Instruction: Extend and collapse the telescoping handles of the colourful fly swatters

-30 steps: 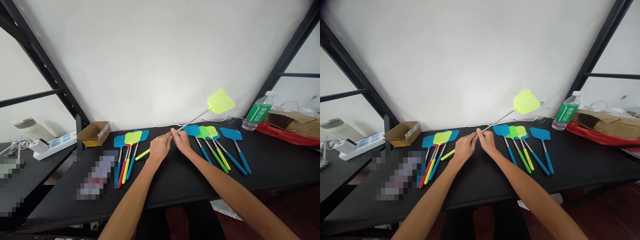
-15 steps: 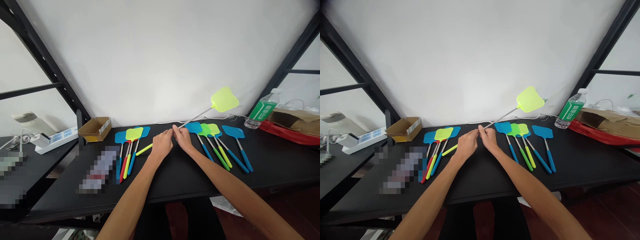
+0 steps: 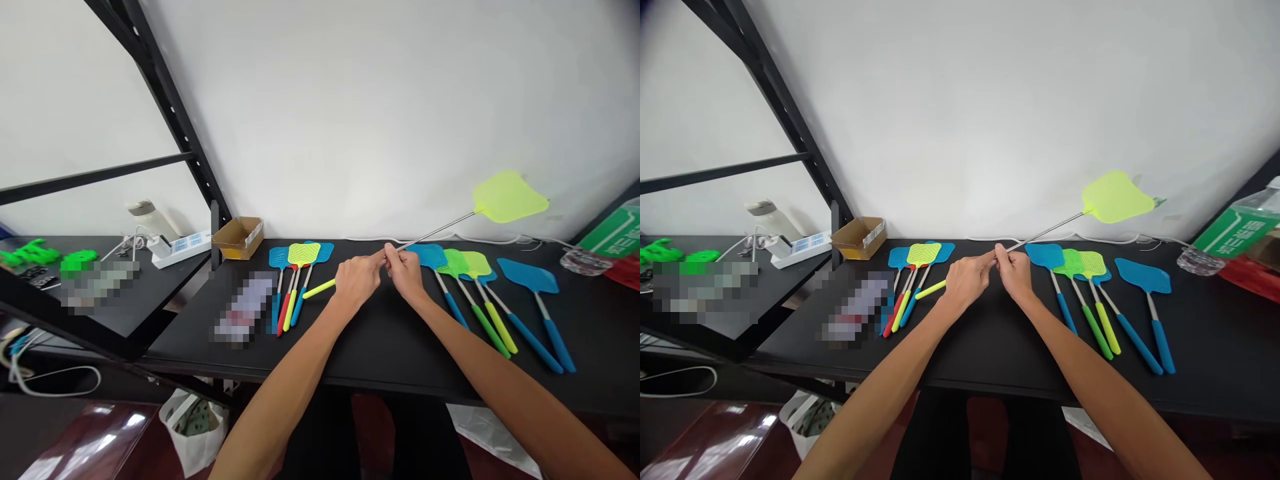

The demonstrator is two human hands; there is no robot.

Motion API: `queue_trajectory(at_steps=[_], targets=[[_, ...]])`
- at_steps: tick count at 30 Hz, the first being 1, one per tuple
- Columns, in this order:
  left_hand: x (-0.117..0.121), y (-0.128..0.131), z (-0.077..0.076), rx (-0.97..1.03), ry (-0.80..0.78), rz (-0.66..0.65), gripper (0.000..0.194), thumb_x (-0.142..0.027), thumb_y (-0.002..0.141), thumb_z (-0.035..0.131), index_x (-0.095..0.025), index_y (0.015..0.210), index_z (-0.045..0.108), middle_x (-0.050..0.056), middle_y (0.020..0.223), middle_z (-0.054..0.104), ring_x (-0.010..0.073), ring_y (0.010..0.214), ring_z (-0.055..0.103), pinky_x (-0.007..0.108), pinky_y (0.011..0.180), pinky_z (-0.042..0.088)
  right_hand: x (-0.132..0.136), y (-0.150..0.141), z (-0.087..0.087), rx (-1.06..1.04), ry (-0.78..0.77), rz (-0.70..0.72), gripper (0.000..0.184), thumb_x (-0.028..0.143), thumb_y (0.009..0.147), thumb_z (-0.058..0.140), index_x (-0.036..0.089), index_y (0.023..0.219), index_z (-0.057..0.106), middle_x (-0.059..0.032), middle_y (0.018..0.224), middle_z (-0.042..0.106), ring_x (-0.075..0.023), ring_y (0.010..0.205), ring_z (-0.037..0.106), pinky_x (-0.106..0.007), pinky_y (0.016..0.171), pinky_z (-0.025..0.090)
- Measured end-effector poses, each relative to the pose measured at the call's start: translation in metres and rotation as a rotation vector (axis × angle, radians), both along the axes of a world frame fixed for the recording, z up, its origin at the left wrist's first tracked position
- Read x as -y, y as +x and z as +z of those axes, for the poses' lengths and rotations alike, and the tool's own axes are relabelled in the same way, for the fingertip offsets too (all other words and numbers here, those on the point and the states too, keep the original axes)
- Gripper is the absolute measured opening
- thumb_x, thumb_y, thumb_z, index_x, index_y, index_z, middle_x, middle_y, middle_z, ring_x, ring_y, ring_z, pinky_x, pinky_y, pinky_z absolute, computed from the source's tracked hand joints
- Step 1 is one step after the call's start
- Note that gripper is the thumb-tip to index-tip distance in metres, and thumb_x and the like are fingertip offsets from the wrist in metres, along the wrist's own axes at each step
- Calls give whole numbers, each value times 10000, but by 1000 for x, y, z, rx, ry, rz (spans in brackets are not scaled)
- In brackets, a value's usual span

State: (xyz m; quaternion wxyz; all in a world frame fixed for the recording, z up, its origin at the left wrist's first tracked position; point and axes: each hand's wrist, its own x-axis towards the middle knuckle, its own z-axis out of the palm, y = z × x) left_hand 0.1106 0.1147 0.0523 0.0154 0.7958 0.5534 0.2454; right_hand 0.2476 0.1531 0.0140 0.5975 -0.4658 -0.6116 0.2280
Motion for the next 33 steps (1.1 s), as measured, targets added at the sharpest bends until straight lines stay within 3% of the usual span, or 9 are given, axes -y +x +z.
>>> queue_trajectory(at_steps=[7, 14, 18, 28, 33], targets=[[-7, -2, -8, 57, 68, -25, 417, -419, 1033, 354, -327, 1403, 523, 52, 1080, 723, 223, 934, 686, 277, 724, 438, -4, 1, 0, -157, -44, 26, 589, 596, 920, 514, 207, 484, 445, 18, 418, 411, -118, 417, 400, -280, 468, 333], [-13, -3, -11, -13, 97, -26, 306, -280, 1032, 358, -227, 1131, 642, 74, 1037, 696, 214, 963, 652, 298, 821, 451, -6, 3, 2, -130, -41, -9, 600, 621, 924, 482, 204, 493, 488, 13, 412, 424, -121, 407, 410, -284, 468, 332], [-15, -4, -12, -8, 136, -54, 283, -200, 1011, 382, -216, 1162, 621, 75, 1074, 681, 211, 1000, 631, 305, 879, 450, -3, 1, 3, -103, -42, 19, 608, 638, 927, 457, 201, 506, 505, 11, 412, 429, -124, 408, 417, -283, 463, 332], [-15, -6, -14, 103, 107, -92, 338, -312, 1010, 443, -243, 1324, 547, 62, 1230, 679, 210, 1052, 653, 284, 830, 471, -7, 1, 2, -209, -83, 21, 590, 625, 915, 484, 196, 511, 512, 9, 420, 445, -119, 413, 419, -273, 464, 339], [-15, -8, -13, 106, 88, -82, 311, -347, 1019, 424, -254, 1275, 574, 57, 1139, 712, 202, 987, 671, 271, 776, 462, -4, -1, 5, -170, -91, 29, 601, 605, 924, 482, 193, 487, 499, 10, 404, 434, -111, 401, 406, -268, 457, 329]])
